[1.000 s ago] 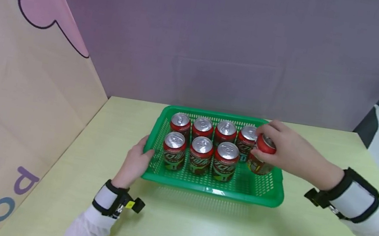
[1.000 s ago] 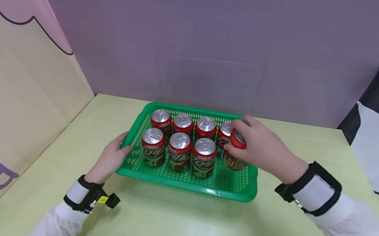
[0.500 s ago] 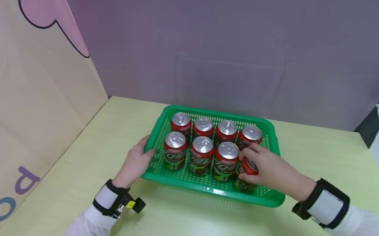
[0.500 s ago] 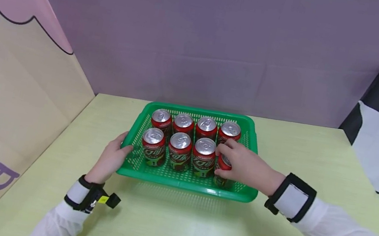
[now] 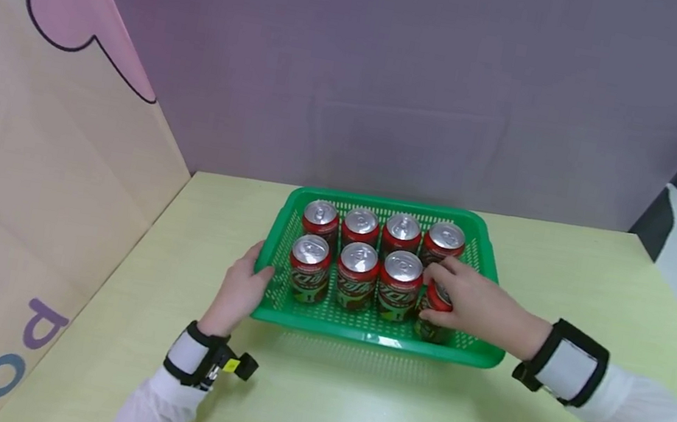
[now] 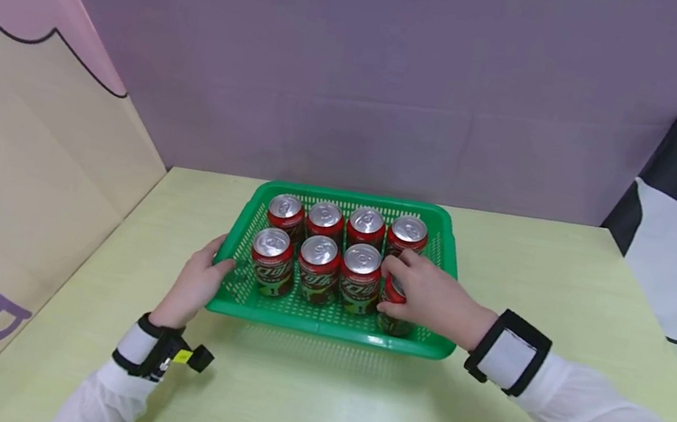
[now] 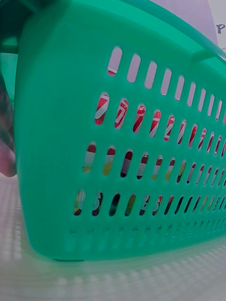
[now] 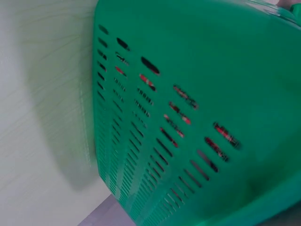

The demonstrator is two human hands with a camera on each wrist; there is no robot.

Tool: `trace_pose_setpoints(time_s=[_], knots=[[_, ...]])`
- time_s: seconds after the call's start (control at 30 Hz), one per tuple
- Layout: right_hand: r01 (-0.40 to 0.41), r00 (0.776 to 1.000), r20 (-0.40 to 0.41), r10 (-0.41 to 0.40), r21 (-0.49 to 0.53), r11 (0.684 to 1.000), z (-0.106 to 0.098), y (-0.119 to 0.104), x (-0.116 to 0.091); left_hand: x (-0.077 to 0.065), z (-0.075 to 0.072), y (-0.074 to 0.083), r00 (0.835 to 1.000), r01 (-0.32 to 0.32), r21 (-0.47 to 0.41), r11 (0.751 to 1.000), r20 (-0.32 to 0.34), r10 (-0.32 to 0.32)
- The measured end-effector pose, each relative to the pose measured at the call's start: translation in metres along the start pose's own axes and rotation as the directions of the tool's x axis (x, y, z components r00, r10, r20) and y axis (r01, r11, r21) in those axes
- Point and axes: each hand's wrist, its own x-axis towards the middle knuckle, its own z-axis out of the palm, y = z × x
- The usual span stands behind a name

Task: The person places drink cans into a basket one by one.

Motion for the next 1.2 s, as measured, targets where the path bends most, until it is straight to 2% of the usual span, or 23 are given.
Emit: trace_pose_setpoints(time_s=[0.23, 0.43, 0.63, 0.83, 0.97, 1.07, 1.13, 1.2], knots=[[-0.076, 0.997, 0.017, 0.075, 0.051, 0.996, 0.004, -0.001, 0.004, 0.001, 0.003, -0.002, 1.0, -0.013, 0.021, 1.0, -0.02, 0.014], [-0.084, 0.996, 0.01, 0.083, 0.061, 0.995, 0.008, -0.001, 0.004, -0.001, 0.001, -0.003, 1.0, -0.003, 0.021, 1.0, -0.001, 0.003], [-0.08, 0.997, -0.003, 0.08, 0.063, 0.995, 0.009, -0.003, 0.001, -0.001, -0.005, -0.002, 0.999, -0.001, 0.063, 0.998, 0.032, -0.001], [-0.081, 0.997, 0.002, 0.081, 0.13, 0.988, -0.003, 0.001, -0.006, 0.001, -0.014, 0.001, 0.995, -0.006, 0.118, 0.993, 0.095, -0.005], [-0.092, 0.995, -0.022, 0.096, 0.123, 0.988, -0.02, 0.013, -0.011, 0.006, -0.026, 0.007, 0.987, -0.011, 0.18, 0.984, 0.16, -0.018], [-0.136, 0.988, -0.055, 0.143, 0.118, 0.984, -0.035, 0.025, -0.013, 0.01, -0.035, 0.016, 0.986, -0.061, 0.214, 0.975, 0.168, 0.024], [-0.175, 0.979, -0.08, 0.186, 0.124, 0.977, -0.045, 0.033, -0.014, 0.013, -0.042, 0.023, 0.984, -0.133, 0.233, 0.963, 0.151, 0.099], [-0.207, 0.969, -0.114, 0.221, 0.127, 0.97, -0.053, 0.041, -0.014, 0.018, -0.047, 0.03, 0.973, -0.221, 0.247, 0.943, 0.128, 0.194]])
